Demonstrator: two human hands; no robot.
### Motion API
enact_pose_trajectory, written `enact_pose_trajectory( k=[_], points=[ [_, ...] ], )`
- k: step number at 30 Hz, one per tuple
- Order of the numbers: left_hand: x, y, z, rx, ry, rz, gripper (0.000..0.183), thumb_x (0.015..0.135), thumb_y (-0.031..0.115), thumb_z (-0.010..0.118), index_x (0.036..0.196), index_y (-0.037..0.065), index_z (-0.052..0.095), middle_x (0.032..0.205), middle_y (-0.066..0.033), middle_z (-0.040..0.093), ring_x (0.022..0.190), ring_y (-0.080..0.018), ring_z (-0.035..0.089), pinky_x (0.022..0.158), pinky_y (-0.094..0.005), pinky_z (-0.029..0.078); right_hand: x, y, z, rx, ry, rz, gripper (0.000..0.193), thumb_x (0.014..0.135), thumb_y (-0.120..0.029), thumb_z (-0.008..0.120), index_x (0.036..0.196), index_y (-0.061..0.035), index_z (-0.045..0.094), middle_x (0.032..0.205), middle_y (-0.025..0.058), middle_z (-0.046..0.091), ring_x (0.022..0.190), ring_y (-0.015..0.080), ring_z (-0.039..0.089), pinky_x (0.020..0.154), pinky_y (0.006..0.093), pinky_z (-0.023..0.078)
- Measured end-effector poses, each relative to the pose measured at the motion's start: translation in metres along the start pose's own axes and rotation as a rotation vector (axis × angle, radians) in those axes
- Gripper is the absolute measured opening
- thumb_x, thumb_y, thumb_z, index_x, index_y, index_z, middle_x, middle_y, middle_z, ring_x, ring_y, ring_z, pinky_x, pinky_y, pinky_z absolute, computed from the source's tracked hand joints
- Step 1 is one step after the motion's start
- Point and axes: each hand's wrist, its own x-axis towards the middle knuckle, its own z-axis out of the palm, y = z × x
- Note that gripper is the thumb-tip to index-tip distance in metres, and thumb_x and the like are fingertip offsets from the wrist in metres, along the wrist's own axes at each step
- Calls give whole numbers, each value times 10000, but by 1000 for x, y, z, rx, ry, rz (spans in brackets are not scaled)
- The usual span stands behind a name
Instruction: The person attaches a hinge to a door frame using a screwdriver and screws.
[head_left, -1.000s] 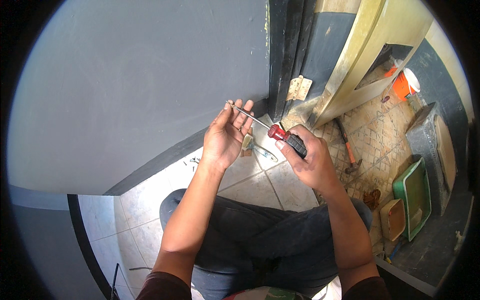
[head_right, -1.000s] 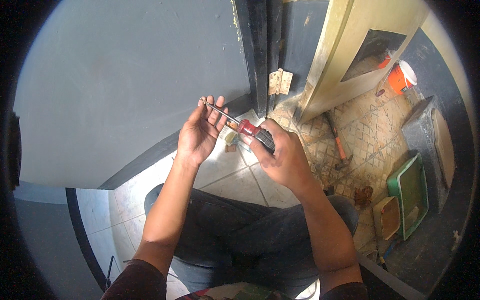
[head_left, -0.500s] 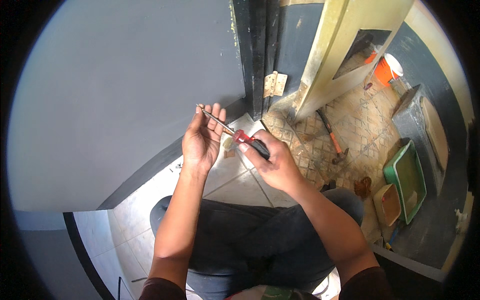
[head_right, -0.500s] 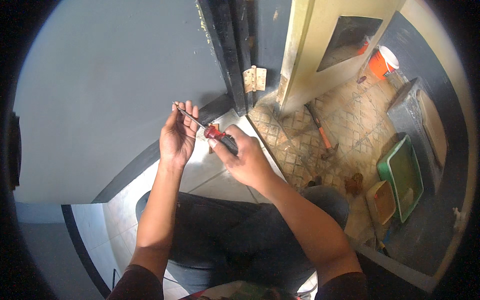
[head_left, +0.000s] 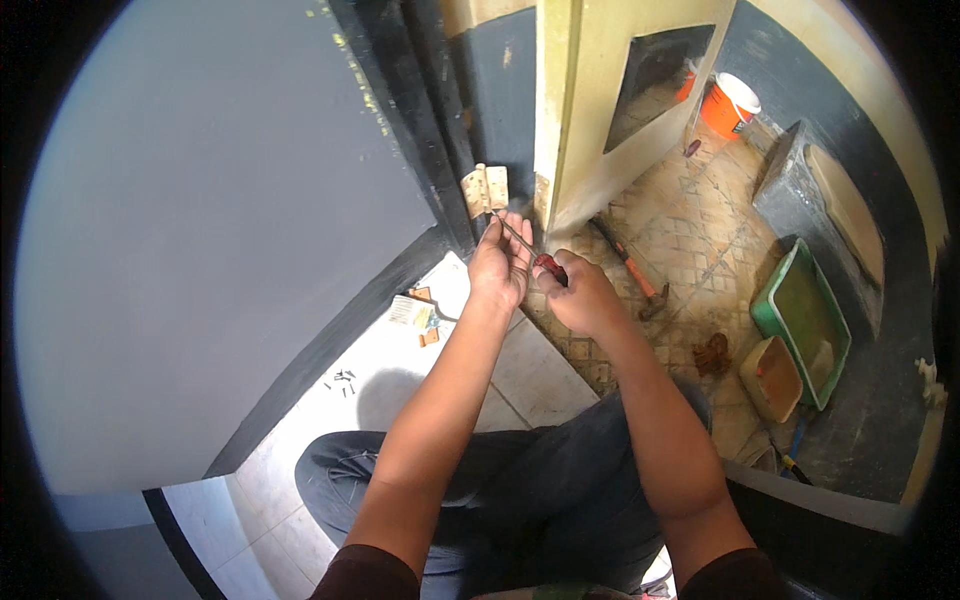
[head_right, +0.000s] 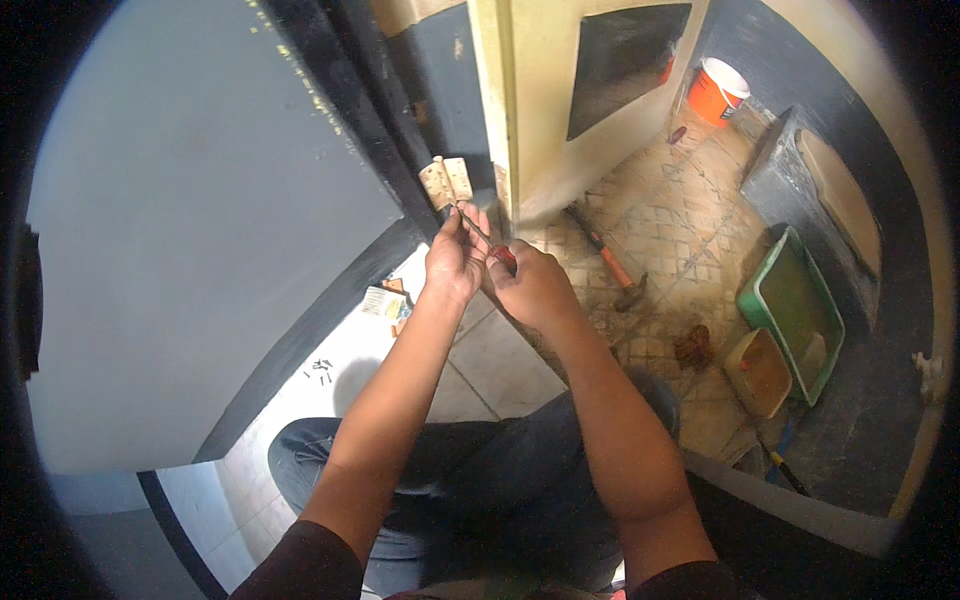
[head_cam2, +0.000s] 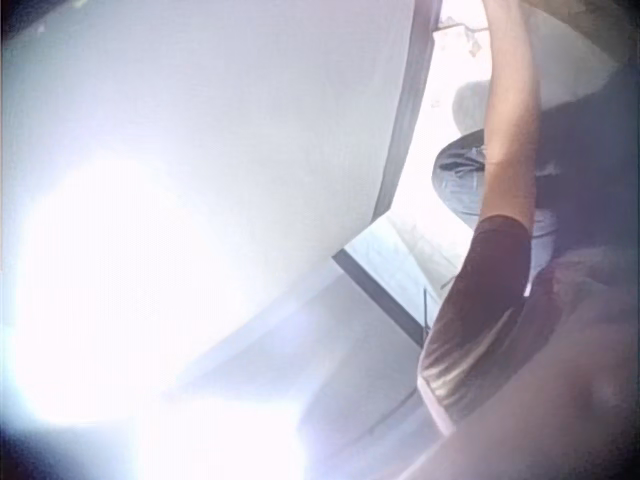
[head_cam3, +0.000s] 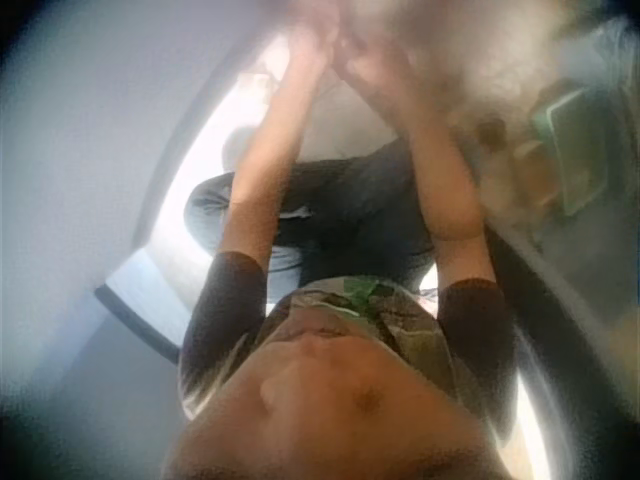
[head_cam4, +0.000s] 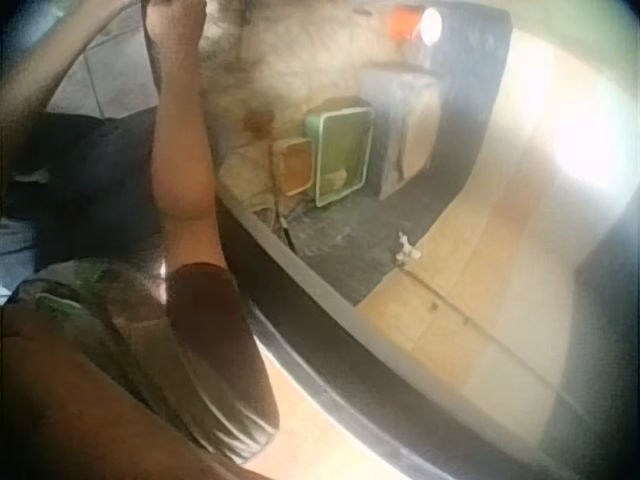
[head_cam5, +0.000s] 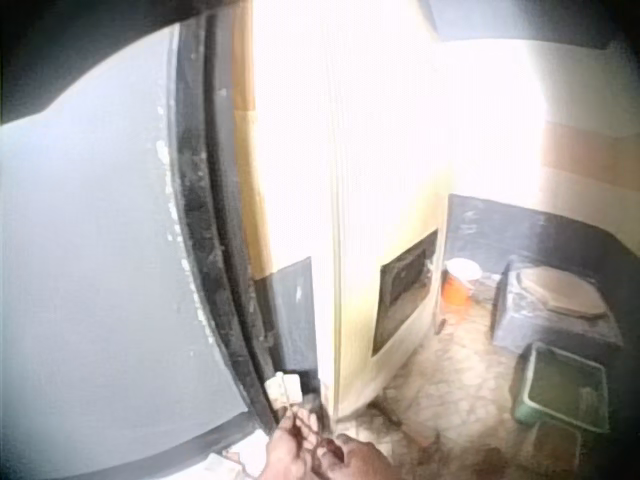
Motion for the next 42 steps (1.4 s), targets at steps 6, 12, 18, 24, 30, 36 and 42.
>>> enact_pose_trajectory(
  k=[6, 12, 18, 24, 30, 36, 42],
  points=[
    [23, -9, -4, -33, 16, 7, 179, 1113, 169, 588, 1192, 16, 637, 1027, -31, 722, 935, -117, 732, 906, -291, 664, 14, 5, 2, 19, 45, 28, 356, 979, -312, 681, 1075, 30, 697, 1027, 293, 741, 1010, 469, 719, 894, 503, 562],
    [35, 0, -16, -59, 15, 18, 192, 1108, 191, 601, 1201, 34, 661, 990, -18, 719, 866, -101, 713, 830, -263, 662, 25, 9, 18, 59, 58, -18, 338, 961, -272, 701, 1083, 44, 699, 1033, 302, 736, 1020, 466, 716, 901, 484, 553],
    [42, 4, -15, -59, -26, -7, 181, 1115, 228, 589, 1178, 81, 676, 949, 19, 710, 769, -77, 674, 702, -232, 639, 28, 2, 16, 16, 25, 16, 345, 953, -274, 698, 1088, 43, 697, 1052, 311, 733, 1013, 475, 718, 901, 496, 559],
    [45, 6, -14, -33, -5, -2, 172, 1114, 241, 595, 1167, 101, 681, 958, 24, 714, 769, -70, 672, 679, -226, 622, 31, 2, 21, 16, 37, 32, 356, 961, -281, 680, 1116, 39, 686, 1063, 320, 729, 1033, 487, 712, 915, 509, 559],
    [43, 7, -22, -9, -116, 18, 244, 1122, 272, 581, 1233, 70, 661, 1015, 2, 725, 857, -121, 701, 792, -273, 627, 34, 0, 26, -60, 32, 7, 353, 954, -273, 694, 1126, 35, 690, 1067, 322, 725, 1029, 500, 703, 918, 510, 556],
    [11, -2, -26, 194, -129, 43, 341, 1117, 201, 576, 1399, 11, 596, 1241, -84, 725, 1077, -212, 725, 878, -327, 630, 47, 21, 20, 640, -213, 229, 312, 1029, -350, 675, 1009, -43, 724, 802, 94, 699, 702, 217, 645, 583, 360, 470],
    [21, 13, -24, 455, -73, 133, 231, 1067, 132, 658, 1263, 13, 689, 1174, -101, 775, 1000, -215, 771, 777, -306, 636, 53, 12, 18, 857, -249, 433, 420, 1000, -484, 722, 996, -65, 697, 828, 62, 684, 583, 139, 609, 447, 278, 414]
  ],
)
